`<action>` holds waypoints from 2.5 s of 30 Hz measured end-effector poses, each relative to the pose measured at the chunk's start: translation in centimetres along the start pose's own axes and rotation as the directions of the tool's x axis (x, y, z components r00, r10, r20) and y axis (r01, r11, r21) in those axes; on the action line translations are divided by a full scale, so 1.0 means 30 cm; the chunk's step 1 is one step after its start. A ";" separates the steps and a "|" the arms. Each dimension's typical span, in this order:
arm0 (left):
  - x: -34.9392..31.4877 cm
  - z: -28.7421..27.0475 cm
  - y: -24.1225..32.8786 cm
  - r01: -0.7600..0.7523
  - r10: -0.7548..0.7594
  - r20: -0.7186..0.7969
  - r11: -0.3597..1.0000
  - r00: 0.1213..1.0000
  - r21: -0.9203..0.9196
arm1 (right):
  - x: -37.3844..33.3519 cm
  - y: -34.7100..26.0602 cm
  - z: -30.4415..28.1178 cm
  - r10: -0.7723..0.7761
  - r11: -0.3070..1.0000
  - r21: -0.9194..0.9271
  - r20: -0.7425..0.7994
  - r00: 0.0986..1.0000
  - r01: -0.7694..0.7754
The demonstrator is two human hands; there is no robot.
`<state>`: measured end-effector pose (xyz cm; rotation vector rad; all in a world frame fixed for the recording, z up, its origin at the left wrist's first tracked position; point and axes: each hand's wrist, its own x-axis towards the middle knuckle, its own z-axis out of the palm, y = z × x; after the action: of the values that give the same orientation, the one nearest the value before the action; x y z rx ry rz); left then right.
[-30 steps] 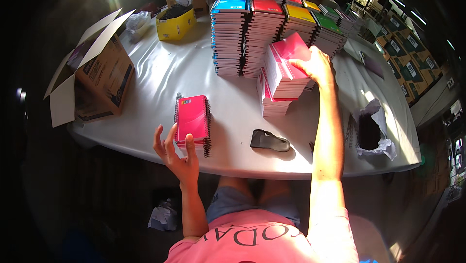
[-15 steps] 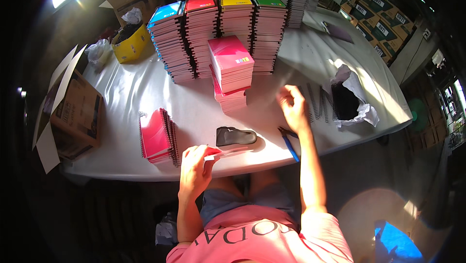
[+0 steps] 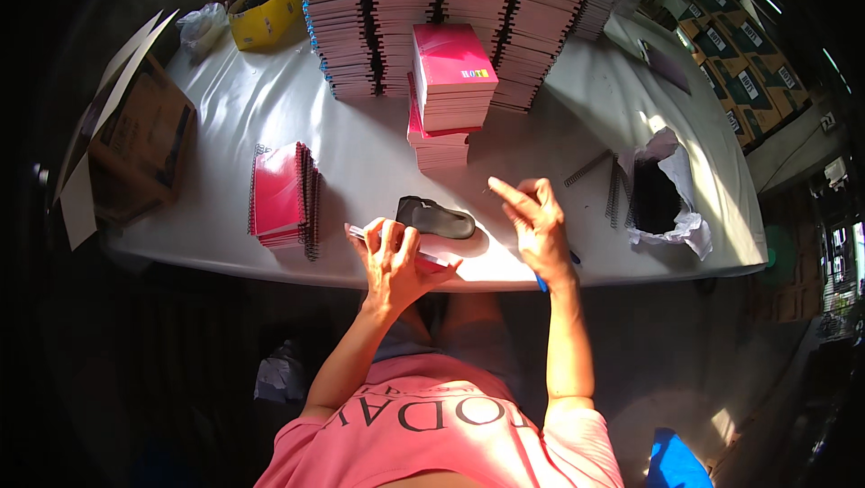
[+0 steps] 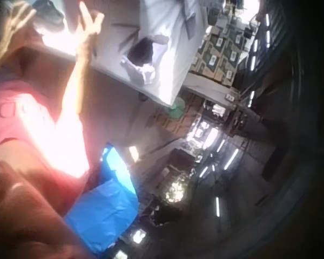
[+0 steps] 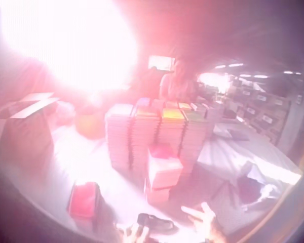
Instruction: The person performs quality checks and finishing on spiral notebooks by cutting excess plastic filament from the binding using a pair of snips and then stacking the completed notebooks.
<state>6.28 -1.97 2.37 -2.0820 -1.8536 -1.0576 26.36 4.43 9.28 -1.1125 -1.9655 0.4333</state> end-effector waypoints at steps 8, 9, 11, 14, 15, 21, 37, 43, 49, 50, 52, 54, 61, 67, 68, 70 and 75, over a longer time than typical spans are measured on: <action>0.019 0.024 0.020 0.076 -0.080 -0.151 0.997 0.985 -0.027 | -0.146 -0.046 0.077 0.047 0.985 0.157 0.114 0.992 -0.065; 0.019 0.020 0.022 0.081 -0.082 -0.135 0.997 0.987 -0.013 | -0.139 -0.047 0.081 0.045 0.986 0.155 0.119 0.992 -0.063; 0.024 0.009 0.029 0.091 -0.091 -0.096 0.996 0.991 -0.002 | -0.134 -0.050 0.092 0.027 0.983 0.178 0.145 0.989 -0.053; 0.035 -0.007 0.040 0.108 -0.108 -0.030 0.994 0.994 -0.009 | -0.137 -0.058 0.097 0.110 0.925 0.323 0.275 0.955 -0.199; 0.035 -0.009 0.041 0.115 -0.115 -0.011 0.993 0.993 -0.010 | -0.135 -0.064 0.084 0.206 0.845 0.397 0.375 0.904 -0.357; 0.042 -0.012 0.043 0.130 -0.130 0.056 0.991 0.990 0.003 | -0.125 -0.081 0.099 0.235 0.893 0.288 0.358 0.903 -0.347; 0.011 -0.028 -0.068 -0.117 0.105 -0.061 0.962 0.993 -0.248 | 0.007 -0.023 0.072 0.172 0.972 0.058 0.479 0.861 -0.226; 0.000 -0.038 -0.070 -0.072 0.065 -0.036 0.968 0.997 -0.240 | 0.075 0.019 0.223 0.126 0.989 -0.136 0.587 0.800 -0.057; -0.017 -0.015 -0.081 -0.107 0.063 -0.147 0.943 0.987 -0.316 | 0.012 0.125 0.135 -0.331 0.001 0.913 0.385 0.862 -0.407; -0.018 -0.012 -0.085 -0.116 0.066 -0.160 0.939 0.985 -0.324 | -0.003 0.127 0.117 -0.443 0.118 0.860 0.493 0.749 -0.496; -0.017 -0.008 -0.084 -0.131 0.084 -0.142 0.924 0.986 -0.360 | 0.009 0.105 0.110 -0.086 0.474 0.639 0.718 0.690 -0.606; -0.013 -0.005 -0.081 -0.117 0.074 -0.134 0.931 0.988 -0.345 | 0.026 0.130 0.088 -0.164 0.434 0.733 0.637 0.754 -0.524; -0.011 0.010 -0.102 -0.117 0.066 -0.151 0.926 0.986 -0.359 | 0.023 0.117 0.099 -0.205 0.361 0.738 0.660 0.723 -0.571; 0.045 -0.038 -0.090 -0.058 0.036 -0.060 0.913 0.998 -0.403 | 0.057 0.123 0.093 -0.031 0.561 0.600 0.704 0.710 -0.570; 0.047 -0.030 -0.091 -0.048 0.025 -0.059 0.901 0.998 -0.431 | 0.054 0.107 0.088 -0.171 0.395 0.722 0.665 0.727 -0.567; 0.040 -0.013 -0.097 -0.032 0.008 -0.056 0.899 0.998 -0.437 | 0.047 0.073 0.100 -0.420 -0.001 0.830 0.505 0.754 -0.557; 0.031 -0.009 -0.103 -0.067 0.022 -0.105 0.892 0.994 -0.447 | 0.036 0.101 0.098 -0.149 0.353 0.783 0.587 0.796 -0.511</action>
<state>3.32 -0.68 2.12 -2.2370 -1.6192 -1.6781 25.41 7.26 6.12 -0.4034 -1.5125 1.9707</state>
